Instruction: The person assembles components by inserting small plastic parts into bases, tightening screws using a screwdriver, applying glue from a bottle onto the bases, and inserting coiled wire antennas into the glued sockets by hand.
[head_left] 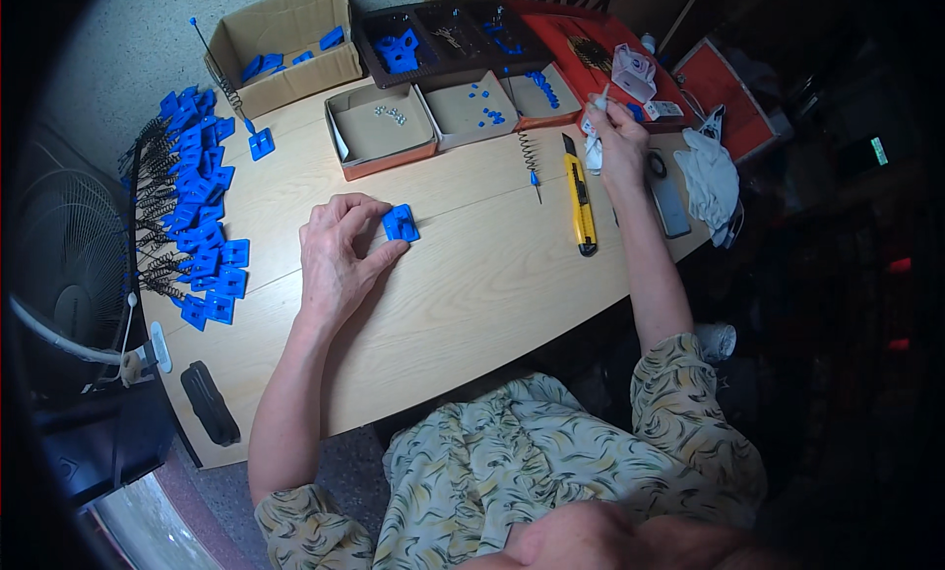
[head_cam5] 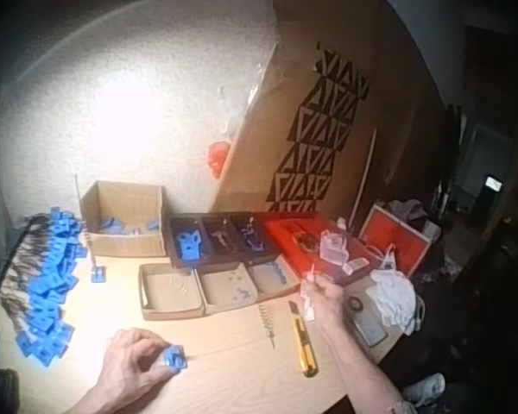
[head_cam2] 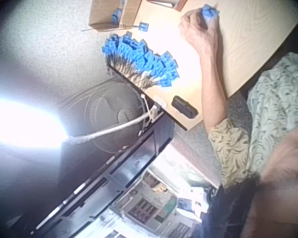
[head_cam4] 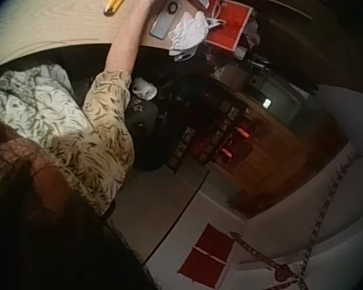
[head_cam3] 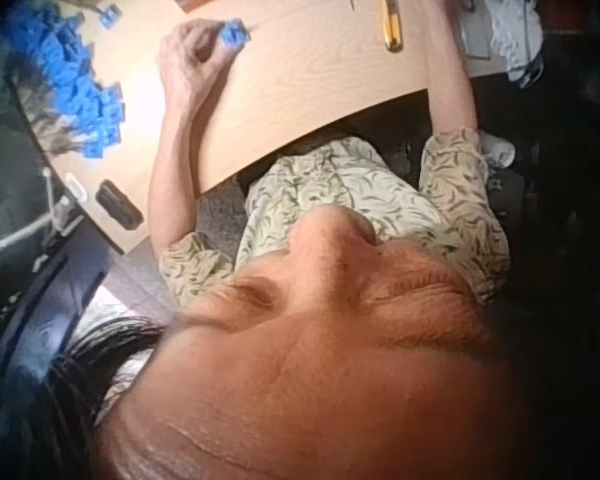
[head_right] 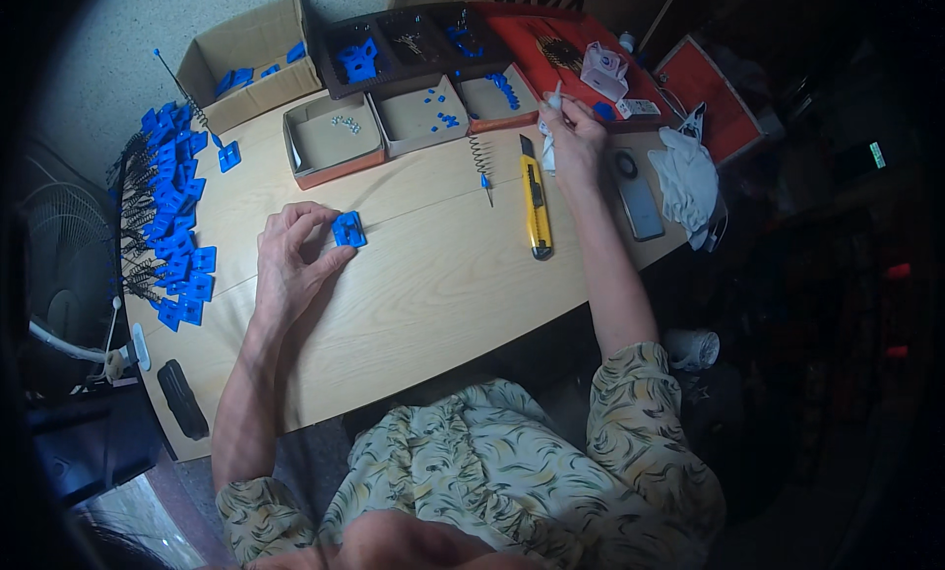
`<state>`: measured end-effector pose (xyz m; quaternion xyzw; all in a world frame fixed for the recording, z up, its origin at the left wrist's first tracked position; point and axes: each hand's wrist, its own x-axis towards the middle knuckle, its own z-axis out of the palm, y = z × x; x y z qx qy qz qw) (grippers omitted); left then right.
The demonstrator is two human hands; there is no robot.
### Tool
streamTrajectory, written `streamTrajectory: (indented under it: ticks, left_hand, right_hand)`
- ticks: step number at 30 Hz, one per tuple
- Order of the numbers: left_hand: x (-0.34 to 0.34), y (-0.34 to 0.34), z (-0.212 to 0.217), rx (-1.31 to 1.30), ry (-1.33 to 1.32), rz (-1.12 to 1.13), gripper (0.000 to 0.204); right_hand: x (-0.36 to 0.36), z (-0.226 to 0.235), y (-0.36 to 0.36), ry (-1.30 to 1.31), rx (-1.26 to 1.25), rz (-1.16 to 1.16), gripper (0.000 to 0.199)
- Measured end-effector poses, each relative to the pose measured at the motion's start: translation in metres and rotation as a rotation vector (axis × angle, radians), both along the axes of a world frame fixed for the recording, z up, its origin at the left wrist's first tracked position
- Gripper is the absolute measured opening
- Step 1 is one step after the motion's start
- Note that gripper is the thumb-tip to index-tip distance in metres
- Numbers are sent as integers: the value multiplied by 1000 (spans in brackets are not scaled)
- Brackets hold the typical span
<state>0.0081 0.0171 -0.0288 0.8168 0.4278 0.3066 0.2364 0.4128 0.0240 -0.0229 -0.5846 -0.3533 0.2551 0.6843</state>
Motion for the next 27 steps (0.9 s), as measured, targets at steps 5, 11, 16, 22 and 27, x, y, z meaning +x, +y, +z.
streamTrajectory:
  ticks: [5,11,16,22,27]
  left_hand:
    - [-1,1,-1,17,6,-2,42]
    - [-2,0,-1,34,19,-4,43]
    - [-3,0,2,42,29,-10,44]
    - [-4,0,1,26,25,1,44]
    - [-3,1,-3,1,3,-6,43]
  right_hand:
    - [3,-12,17,-387,-158,-182,37]
    - [17,-10,11,-284,-155,-82,29]
    - [5,2,-1,-625,-255,-148,34]
    - [-30,29,-24,-842,-132,-323,32]
    - [-65,45,-21,-709,-582,240,23]
